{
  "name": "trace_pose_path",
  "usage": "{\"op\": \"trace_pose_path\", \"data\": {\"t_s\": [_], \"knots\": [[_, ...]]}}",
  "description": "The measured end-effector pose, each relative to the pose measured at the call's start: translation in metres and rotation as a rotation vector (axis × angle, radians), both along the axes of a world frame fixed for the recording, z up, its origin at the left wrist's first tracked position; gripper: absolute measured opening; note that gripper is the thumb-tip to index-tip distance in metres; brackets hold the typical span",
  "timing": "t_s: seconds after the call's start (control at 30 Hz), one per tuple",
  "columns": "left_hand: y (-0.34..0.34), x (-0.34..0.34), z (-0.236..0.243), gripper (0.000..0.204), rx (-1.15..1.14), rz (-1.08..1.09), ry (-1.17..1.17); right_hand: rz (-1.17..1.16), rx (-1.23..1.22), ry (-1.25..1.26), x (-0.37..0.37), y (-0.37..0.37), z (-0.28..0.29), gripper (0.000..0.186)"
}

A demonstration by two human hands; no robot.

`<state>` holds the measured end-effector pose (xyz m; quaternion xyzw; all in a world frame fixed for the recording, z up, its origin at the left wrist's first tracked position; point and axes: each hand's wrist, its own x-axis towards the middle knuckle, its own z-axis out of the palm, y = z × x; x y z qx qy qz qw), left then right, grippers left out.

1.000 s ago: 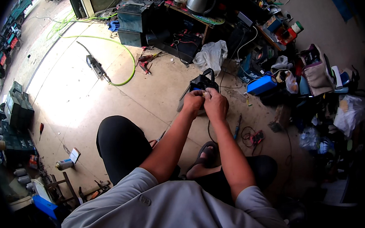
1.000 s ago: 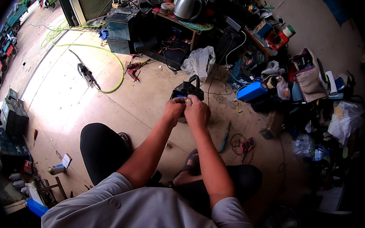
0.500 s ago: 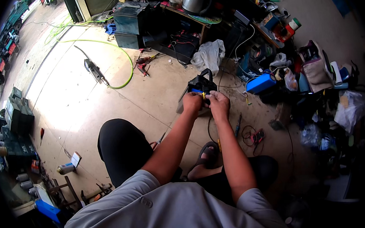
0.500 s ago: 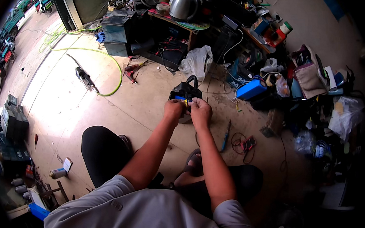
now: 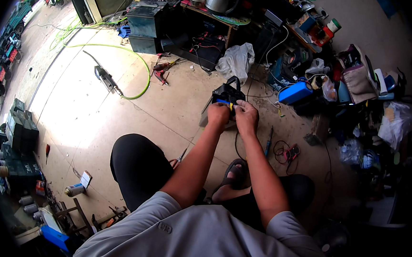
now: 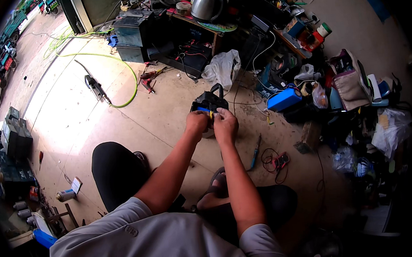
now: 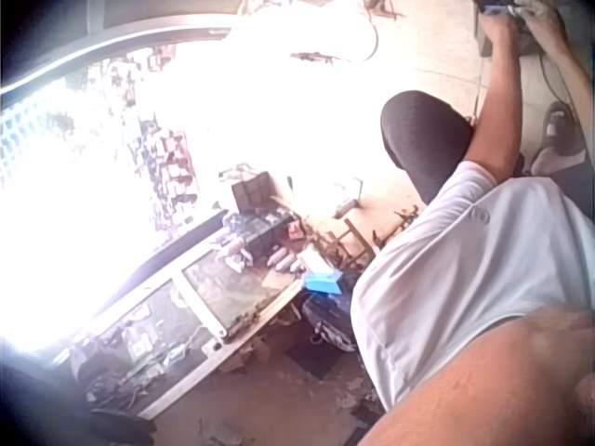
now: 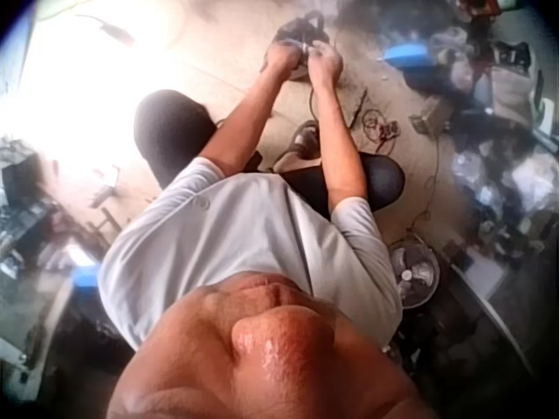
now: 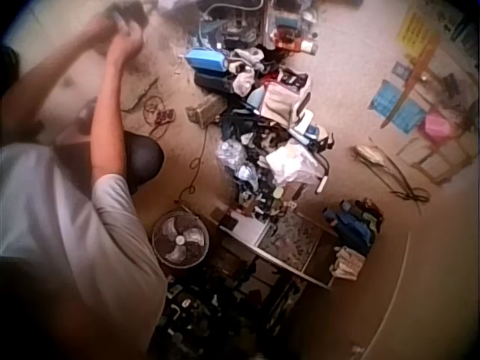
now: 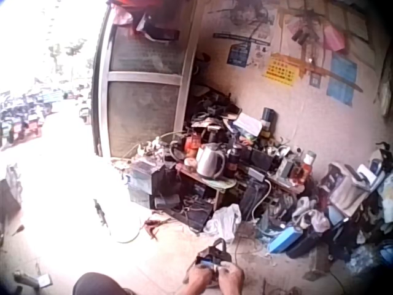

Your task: The person repairs an electronic battery unit by using a screwdriver to remove screws from the casing, handling internal wiring, and applying adhesive tape to components before reassembling the device.

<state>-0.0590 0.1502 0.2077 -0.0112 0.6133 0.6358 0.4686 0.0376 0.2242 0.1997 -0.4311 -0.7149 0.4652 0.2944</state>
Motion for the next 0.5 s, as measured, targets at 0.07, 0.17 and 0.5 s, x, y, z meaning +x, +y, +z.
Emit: {"op": "trace_pose_path", "data": {"t_s": [0.07, 0.17, 0.5], "knots": [[-0.002, -0.005, 0.002, 0.006, 0.022, -0.031, -0.058, -0.017, 0.056, -0.051, -0.002, -0.003, 0.006, 0.028], [-0.001, -0.012, -0.004, 0.009, 0.040, -0.165, -0.060, -0.042, 0.087, -0.125, -0.002, -0.006, 0.014, 0.027], [0.011, 0.012, -0.017, 0.030, -0.144, -0.066, 0.632, -0.042, -0.073, 0.040, 0.007, 0.016, -0.016, 0.024]]}}
